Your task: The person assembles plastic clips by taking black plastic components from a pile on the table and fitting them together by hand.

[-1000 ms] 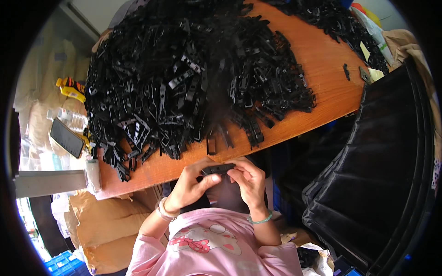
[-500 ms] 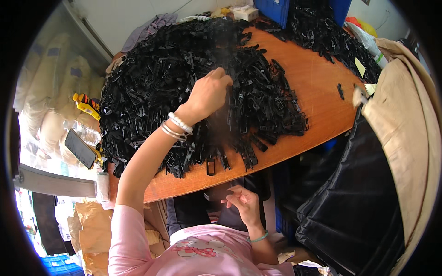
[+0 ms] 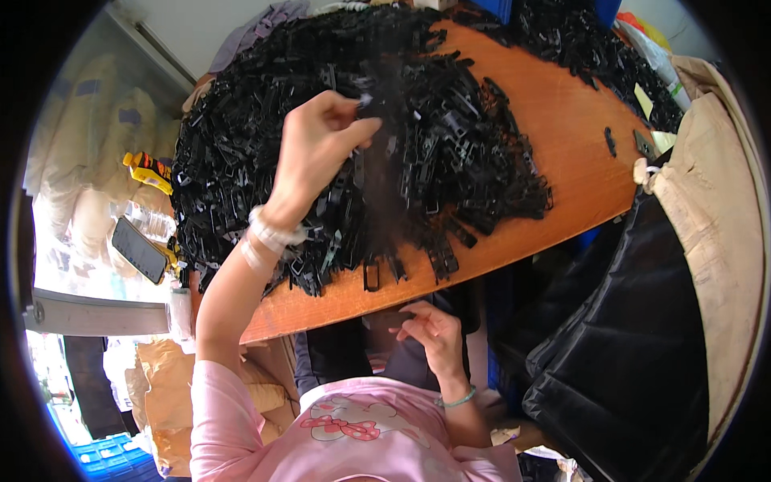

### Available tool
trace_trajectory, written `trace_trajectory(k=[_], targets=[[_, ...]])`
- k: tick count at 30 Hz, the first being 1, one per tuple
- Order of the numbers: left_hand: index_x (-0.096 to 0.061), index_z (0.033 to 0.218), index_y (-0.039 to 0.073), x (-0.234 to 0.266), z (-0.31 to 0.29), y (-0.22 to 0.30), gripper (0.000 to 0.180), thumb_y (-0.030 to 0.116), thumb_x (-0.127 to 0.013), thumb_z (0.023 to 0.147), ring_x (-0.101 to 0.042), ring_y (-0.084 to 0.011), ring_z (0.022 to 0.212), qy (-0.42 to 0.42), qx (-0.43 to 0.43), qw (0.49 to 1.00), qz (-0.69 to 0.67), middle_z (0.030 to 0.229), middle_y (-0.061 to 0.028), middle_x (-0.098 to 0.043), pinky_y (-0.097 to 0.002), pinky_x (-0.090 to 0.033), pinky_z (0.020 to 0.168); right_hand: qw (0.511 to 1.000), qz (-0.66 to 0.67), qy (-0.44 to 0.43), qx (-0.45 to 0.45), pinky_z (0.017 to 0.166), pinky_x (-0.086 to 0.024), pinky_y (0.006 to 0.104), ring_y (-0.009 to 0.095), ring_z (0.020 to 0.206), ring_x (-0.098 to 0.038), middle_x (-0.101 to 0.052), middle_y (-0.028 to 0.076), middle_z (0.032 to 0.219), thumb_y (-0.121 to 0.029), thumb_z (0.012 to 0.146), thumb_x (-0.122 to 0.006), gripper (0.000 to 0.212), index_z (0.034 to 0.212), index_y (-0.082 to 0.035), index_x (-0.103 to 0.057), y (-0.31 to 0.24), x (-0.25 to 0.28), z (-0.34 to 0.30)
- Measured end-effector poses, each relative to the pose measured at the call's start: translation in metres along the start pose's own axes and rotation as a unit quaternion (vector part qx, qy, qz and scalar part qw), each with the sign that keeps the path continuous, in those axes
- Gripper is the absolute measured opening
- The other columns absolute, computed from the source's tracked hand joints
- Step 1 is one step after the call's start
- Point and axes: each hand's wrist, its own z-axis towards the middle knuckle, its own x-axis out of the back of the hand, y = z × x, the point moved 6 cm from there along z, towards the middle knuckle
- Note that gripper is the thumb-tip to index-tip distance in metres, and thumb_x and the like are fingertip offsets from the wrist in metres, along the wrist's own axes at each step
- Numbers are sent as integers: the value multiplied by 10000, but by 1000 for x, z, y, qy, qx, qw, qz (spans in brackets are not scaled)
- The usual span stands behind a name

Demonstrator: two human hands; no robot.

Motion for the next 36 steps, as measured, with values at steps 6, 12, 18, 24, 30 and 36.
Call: trace_trajectory(k=[6,12,18,24,30,36], targets=[[-469,1036,17,13,-127,-12,377,-58,-665,722,-590,-96,765,-90,143,965,-201,853,-44,-553,-212,-487,619,987,106,-107,52,661,-539,322,255,762,-643,-611,210,943,-23,790,-653,191,935,95,-615,-14,-24,2],[-528,979,-41,-2,-202,-58,183,-63,-604,815,-617,-183,942,-133,275,914,-265,1041,-170,-616,-282,-514,819,987,20,-151,44,717,-573,302,241,807,-655,-612,203,960,99,727,-675,166,886,96,-625,-21,-47,-7],[-441,1276,-51,-1,-225,-73,493,168,-622,874,-636,-184,876,-248,250,917,-186,983,-167,-657,-280,-491,768,978,-152,-55,135,750,-571,300,224,851,-643,-609,187,963,93,766,-645,130,890,104,-608,-24,-43,-14],[-415,1289,-38,3,-230,-50,604,147,-697,789,-647,-282,796,-269,153,949,-68,888,-229,-634,-345,-492,714,974,-159,-48,156,718,-554,295,201,800,-622,-596,193,947,62,784,-645,136,896,94,-573,-19,-42,-18],[-456,1230,-48,6,-233,-49,515,87,-675,784,-646,-352,732,-259,90,961,-31,830,-240,-626,-353,-495,637,950,-249,-54,179,725,-501,272,192,923,-582,-574,177,1069,-20,739,-712,344,1047,64,-583,-17,-38,-16],[-507,1174,-42,1,-238,-48,434,64,-666,784,-647,-349,682,-252,89,959,-91,795,-207,-635,-351,-495,575,959,-226,-128,111,767,-452,278,193,909,-561,-584,145,1050,-94,699,-758,473,1112,55,-582,-20,-44,-9]])
